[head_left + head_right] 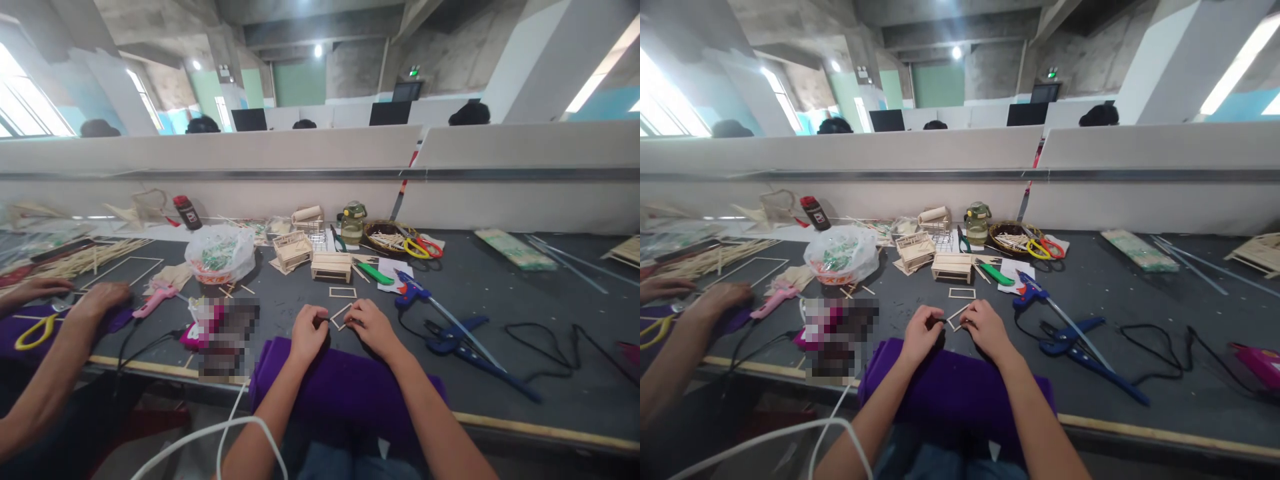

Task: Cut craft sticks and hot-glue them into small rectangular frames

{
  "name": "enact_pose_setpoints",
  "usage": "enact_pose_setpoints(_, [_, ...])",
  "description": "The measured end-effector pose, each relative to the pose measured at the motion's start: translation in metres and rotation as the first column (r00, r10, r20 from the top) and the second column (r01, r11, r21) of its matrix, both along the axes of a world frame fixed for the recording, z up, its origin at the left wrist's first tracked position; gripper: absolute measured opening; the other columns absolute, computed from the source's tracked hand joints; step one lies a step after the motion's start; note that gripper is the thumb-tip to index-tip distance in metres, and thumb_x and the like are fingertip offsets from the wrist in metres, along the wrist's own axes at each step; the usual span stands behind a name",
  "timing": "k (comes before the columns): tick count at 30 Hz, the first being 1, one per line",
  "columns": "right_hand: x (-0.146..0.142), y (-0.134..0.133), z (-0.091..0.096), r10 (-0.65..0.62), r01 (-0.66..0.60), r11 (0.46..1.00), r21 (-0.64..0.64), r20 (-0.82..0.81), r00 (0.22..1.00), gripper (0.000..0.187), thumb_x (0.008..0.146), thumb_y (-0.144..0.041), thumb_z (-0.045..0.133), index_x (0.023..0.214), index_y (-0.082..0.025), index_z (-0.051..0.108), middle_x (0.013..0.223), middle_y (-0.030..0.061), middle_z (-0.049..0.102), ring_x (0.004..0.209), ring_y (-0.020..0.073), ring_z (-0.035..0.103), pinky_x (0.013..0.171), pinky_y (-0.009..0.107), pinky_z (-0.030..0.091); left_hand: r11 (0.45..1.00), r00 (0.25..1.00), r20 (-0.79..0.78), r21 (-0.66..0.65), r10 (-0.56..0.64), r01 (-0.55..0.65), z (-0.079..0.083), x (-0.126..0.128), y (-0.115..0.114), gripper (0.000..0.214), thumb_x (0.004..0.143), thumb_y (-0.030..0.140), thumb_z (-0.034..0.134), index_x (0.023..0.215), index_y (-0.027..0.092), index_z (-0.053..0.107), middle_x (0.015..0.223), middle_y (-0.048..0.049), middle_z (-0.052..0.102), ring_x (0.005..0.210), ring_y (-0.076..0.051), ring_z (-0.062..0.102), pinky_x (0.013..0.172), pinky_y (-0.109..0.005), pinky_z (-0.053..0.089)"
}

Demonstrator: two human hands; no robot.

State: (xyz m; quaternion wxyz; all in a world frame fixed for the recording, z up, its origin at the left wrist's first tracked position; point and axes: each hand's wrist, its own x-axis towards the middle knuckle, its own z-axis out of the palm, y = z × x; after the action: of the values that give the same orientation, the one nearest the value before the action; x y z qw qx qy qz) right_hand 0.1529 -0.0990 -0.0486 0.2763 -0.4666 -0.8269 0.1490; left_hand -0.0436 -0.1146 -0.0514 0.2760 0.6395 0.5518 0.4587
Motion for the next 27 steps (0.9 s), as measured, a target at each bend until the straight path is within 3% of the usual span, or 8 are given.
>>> enact_pose_setpoints(4, [0.001, 0.0, -0.004, -0.012, 0.012, 1.0, 0.007, 0.002, 1.0, 0.012, 0.082, -0.016, 0.062, 0.082, -0.026, 0.069, 0.091, 0.0031, 0.059, 0.092, 0.0197, 0.051, 0.079, 0.031, 0.042, 0.994, 0.971, -0.234, 0.088, -0.043, 0.065, 0.006, 0.003, -0.008, 0.022, 0.074, 0.005, 0.053, 0.078, 0.021, 0.068, 0.081, -0.0011, 0.057, 0.084, -0.016, 0.054, 0.078, -0.027, 0.042])
enact_pose_setpoints(11, [0.0, -0.001, -0.005, -0.019, 0.019, 1.0, 0.017, 0.002, 1.0, 0.014, 0.082, -0.014, 0.062, 0.082, -0.026, 0.068, 0.09, 0.0025, 0.059, 0.092, 0.0191, 0.051, 0.078, 0.03, 0.042, 0.986, 0.904, -0.418, 0.087, -0.094, 0.142, 0.007, 0.005, -0.016, 0.033, 0.077, 0.004, 0.05, 0.087, 0.025, 0.073, 0.083, -0.0023, 0.057, 0.086, -0.017, 0.052, 0.076, -0.026, 0.042])
enact_pose_setpoints(27, [-0.001, 0.0, -0.008, -0.025, 0.025, 0.999, 0.022, 0.002, 1.0, 0.014, 0.084, -0.015, 0.059, 0.082, -0.026, 0.068, 0.09, 0.0028, 0.059, 0.091, 0.0187, 0.051, 0.078, 0.029, 0.042, 0.987, 0.855, -0.51, 0.06, -0.099, 0.15, 0.006, 0.007, -0.014, 0.031, 0.082, 0.008, 0.05, 0.089, 0.027, 0.073, 0.083, -0.0023, 0.057, 0.086, -0.016, 0.051, 0.074, -0.025, 0.04])
